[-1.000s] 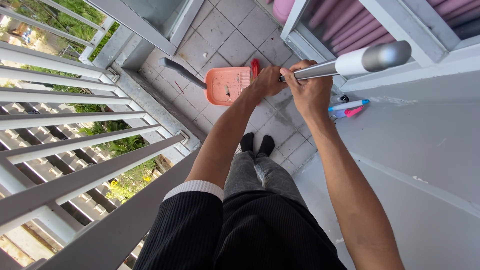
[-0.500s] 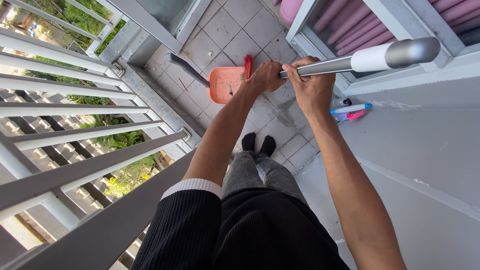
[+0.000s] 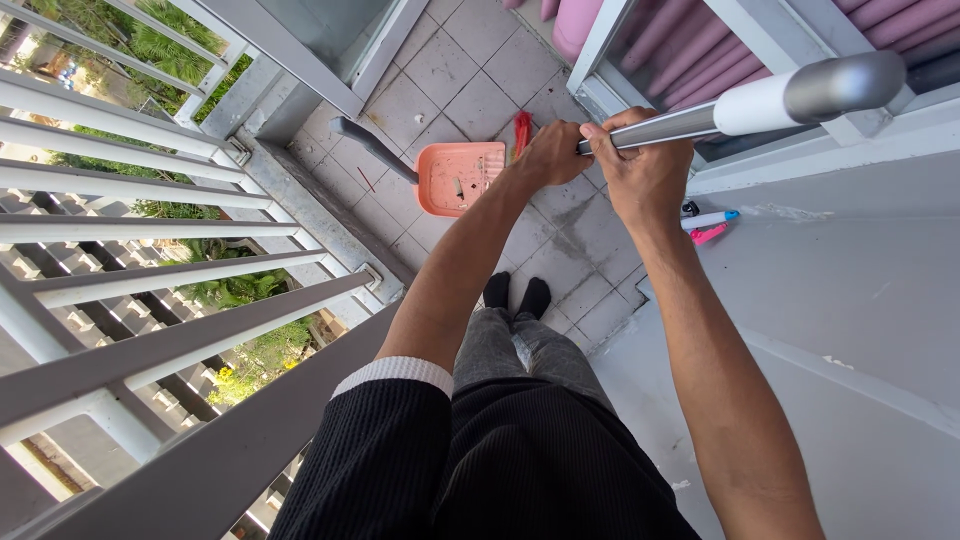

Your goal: The recorder cleans the balcony floor using a spray bottle, a window squeegee, and a broom.

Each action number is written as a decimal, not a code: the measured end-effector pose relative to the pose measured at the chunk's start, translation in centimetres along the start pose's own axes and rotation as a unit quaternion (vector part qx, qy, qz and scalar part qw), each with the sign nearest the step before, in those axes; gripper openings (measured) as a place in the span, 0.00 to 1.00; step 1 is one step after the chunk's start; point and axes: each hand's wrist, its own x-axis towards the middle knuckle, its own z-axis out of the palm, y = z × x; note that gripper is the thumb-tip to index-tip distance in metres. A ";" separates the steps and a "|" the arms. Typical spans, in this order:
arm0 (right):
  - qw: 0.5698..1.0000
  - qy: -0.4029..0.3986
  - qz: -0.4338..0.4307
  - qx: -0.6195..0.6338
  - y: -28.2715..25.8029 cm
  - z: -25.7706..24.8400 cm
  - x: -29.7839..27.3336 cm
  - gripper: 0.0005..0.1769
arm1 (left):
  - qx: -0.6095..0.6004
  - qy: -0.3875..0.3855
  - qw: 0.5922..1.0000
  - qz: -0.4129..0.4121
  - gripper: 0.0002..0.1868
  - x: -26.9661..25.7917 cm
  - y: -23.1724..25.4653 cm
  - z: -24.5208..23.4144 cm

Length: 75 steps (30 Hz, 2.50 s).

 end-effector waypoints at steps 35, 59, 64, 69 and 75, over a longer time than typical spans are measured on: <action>0.997 -0.051 0.006 -0.056 1.2 -2.5 3.6 0.13 | -0.070 0.048 0.996 0.028 0.22 5.0 0.3 3.8; 0.995 -0.087 0.043 -0.006 0.0 4.3 2.3 0.12 | -0.030 0.020 0.999 -0.038 0.21 0.0 -7.0 1.4; 0.995 -0.086 0.050 -0.003 -0.4 4.8 2.1 0.13 | -0.046 -0.006 0.997 -0.062 0.15 -1.1 -7.2 0.2; 0.994 -0.092 0.051 0.013 -0.8 5.0 2.1 0.13 | -0.022 -0.015 0.998 -0.060 0.15 -1.3 -7.8 0.0; 0.994 -0.098 0.045 0.010 -0.6 4.9 2.1 0.12 | -0.016 -0.018 0.997 -0.067 0.16 -2.3 -6.7 -1.4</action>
